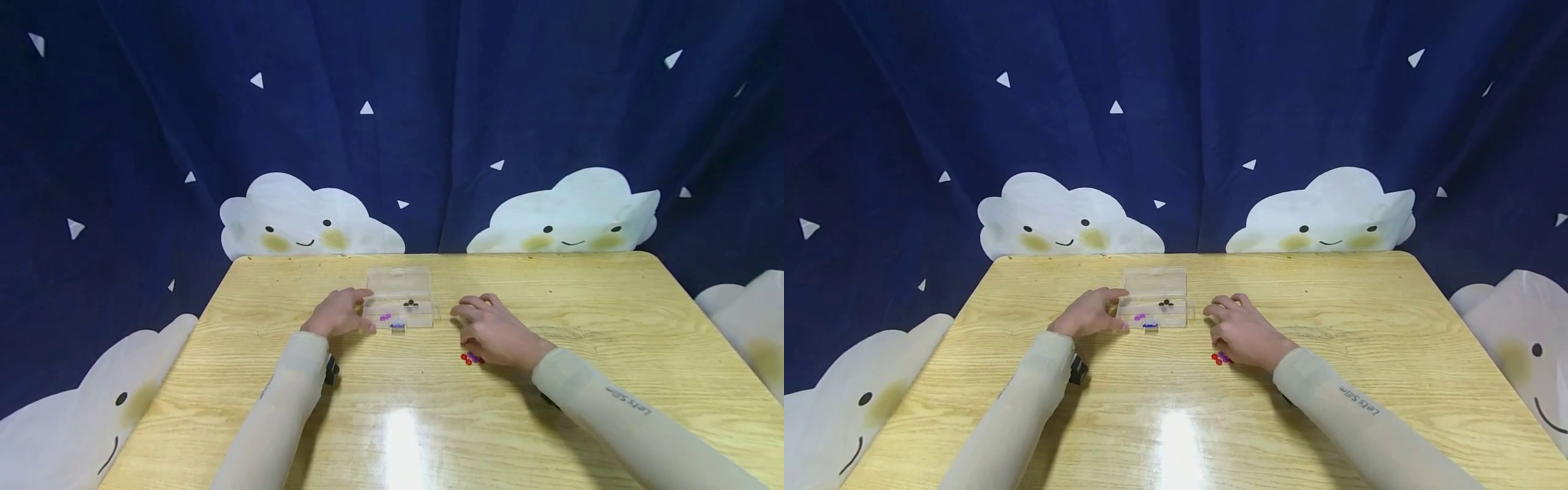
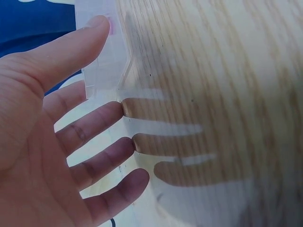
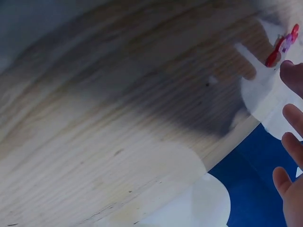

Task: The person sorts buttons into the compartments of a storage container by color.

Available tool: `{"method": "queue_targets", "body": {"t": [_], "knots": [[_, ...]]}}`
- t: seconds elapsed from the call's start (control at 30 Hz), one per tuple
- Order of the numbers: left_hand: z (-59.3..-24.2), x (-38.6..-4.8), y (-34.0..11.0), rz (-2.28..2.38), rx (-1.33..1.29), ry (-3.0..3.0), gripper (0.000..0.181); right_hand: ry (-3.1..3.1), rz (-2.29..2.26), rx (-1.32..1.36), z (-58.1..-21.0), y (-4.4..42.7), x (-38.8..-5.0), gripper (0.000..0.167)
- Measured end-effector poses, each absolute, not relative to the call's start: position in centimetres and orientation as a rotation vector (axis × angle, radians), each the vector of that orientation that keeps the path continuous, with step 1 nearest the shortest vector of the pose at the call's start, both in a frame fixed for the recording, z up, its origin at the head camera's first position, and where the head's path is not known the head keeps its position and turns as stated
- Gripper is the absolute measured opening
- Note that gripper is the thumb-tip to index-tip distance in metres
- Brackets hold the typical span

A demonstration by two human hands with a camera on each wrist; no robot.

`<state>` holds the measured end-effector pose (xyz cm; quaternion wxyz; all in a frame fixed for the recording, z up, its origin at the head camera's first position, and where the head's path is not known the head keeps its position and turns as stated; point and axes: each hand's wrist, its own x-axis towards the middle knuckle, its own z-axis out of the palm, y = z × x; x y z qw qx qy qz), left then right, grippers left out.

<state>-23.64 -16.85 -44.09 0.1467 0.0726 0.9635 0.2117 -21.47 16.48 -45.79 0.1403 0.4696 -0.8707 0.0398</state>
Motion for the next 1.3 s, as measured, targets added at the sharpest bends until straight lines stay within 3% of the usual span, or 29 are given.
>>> {"method": "queue_targets", "body": {"t": [0.2,1.3], "knots": [[-44.1,-23.7,-16.9,0.598,0.211,2.775,0.081,-2.538,0.186,1.263,-45.7,16.8,-21.9,0.017],[-43.9,-23.5,-16.7,0.591,0.197,2.784,0.081,-2.619,0.243,0.999,-43.2,14.3,-24.5,0.005]]}}
